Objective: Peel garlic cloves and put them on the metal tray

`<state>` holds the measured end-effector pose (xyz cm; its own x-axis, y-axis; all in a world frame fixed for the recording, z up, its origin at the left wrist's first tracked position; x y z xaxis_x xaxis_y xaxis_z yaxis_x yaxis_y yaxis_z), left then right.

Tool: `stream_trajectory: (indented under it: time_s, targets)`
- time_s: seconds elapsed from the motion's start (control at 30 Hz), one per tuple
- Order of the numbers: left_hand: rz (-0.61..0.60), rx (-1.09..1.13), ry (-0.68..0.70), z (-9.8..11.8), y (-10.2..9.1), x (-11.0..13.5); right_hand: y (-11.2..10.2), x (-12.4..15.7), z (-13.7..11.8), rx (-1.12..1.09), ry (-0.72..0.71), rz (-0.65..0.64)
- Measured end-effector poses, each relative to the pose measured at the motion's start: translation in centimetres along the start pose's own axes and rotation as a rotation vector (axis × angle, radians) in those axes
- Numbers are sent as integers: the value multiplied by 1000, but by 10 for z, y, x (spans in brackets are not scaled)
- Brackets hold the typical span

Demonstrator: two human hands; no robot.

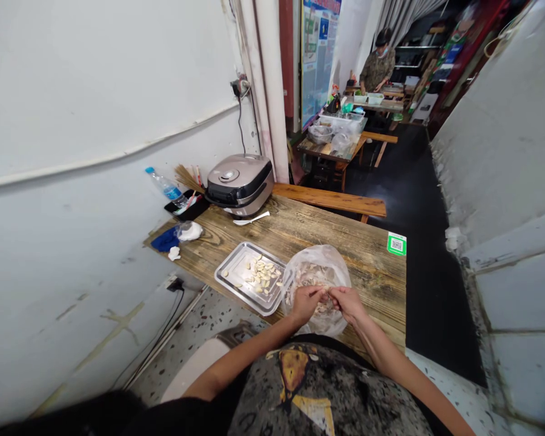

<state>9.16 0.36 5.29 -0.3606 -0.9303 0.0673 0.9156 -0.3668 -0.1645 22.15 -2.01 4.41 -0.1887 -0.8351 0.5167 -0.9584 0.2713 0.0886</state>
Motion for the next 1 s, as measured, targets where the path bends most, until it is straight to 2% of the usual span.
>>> stream_trajectory:
  time_s: [0.13,0.23,0.37,0.43,0.63,0.83,1.0]
  targets:
    - [-24,376,-223,-12,4,-2,-4,-3,8,17,7,8]
    - [-35,467,-282,-16,6,-1,-7,-2,4,79,-31,-39]
    - [-30,467,-274,-15,6,-2,-4,1,-12,203,-209,-95]
    - [-20,448,-261,-15,6,-3,-2,2,-16,222,-236,-114]
    - [15,460,-222,-16,6,-5,0,2,-16,142,-181,-118]
    - [-8,383,-177,-12,5,-7,0,4,-18,81,-166,-146]
    - [-9,338,-186,-10,7,-6,-1,2,-18,99,-162,-102]
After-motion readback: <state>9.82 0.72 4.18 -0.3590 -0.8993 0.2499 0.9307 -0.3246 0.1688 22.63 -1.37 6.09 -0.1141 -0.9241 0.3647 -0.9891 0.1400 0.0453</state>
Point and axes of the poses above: each hand's wrist, its own x-axis away from the middle knuckle, its own y-axis out of the palm, z = x × y, the point moved 4 cm from there along -x, towards the middle knuckle, and after that the axes turned 2 degrees about -z, right-handed, at the moved point
